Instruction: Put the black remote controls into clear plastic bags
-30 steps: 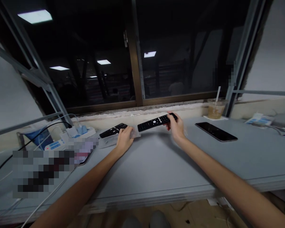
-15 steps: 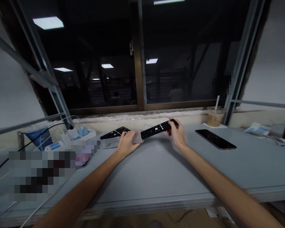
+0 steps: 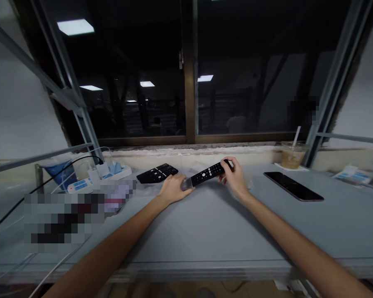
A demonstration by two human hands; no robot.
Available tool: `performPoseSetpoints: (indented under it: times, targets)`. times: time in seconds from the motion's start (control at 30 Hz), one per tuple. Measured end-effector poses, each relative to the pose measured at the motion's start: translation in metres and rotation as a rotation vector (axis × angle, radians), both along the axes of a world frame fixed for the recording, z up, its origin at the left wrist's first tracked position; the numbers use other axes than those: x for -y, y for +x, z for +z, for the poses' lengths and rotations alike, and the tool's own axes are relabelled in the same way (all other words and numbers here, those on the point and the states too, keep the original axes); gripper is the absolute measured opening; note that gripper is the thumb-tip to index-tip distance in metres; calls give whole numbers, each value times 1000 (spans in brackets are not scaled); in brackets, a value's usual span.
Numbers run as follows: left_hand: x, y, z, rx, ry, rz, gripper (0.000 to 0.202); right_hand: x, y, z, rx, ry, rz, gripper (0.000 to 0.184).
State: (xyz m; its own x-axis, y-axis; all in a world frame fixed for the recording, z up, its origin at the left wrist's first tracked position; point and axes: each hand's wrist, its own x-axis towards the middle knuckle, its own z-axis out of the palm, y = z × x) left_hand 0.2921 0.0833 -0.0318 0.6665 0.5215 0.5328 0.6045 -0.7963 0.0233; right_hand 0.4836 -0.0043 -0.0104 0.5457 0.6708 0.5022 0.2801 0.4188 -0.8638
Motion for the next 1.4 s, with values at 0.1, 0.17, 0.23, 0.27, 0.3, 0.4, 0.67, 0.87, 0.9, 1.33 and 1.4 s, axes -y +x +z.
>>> performPoseSetpoints:
  times: [0.1, 0.17, 0.23, 0.27, 0.3, 0.4, 0.67, 0.87, 0.9, 1.33, 1.4]
  targets:
    - [-2, -1, 0, -6, 8, -7, 36, 0, -1, -1, -19, -7, 94, 25]
    - [-2, 0, -1, 0, 26, -20, 35, 0, -1, -1, -33, -8, 148, 24]
    - [-1, 1, -1, 7, 46, -35, 33, -1, 0, -2, -59, -42, 225, 25]
    - [-1, 1, -1, 7, 50, -42, 33, -2, 0, -2, -69, -77, 276, 27]
    - [-1, 1, -1, 6, 47, -48, 32, -3, 0, -3, -72, -120, 331, 29]
    - [-1, 1, 0, 0, 27, -49, 29, -5, -1, -6, -64, -244, 500, 30]
    - [5, 0, 4, 54, -1, -15, 24, -1, -9, -6, -25, -298, 684, 34]
    - [14, 6, 2, 93, -19, 24, 29, 3, -13, -6, -52, -410, 839, 45]
    - [16, 6, 2, 101, -24, 38, 29, 2, -15, -7, -82, -445, 898, 45]
    - [21, 9, 5, 194, -48, -38, 44, -7, -22, -12, -292, -416, 646, 26]
    - [16, 7, 4, 168, -57, -22, 49, -10, -14, -11, -323, -375, 561, 22]
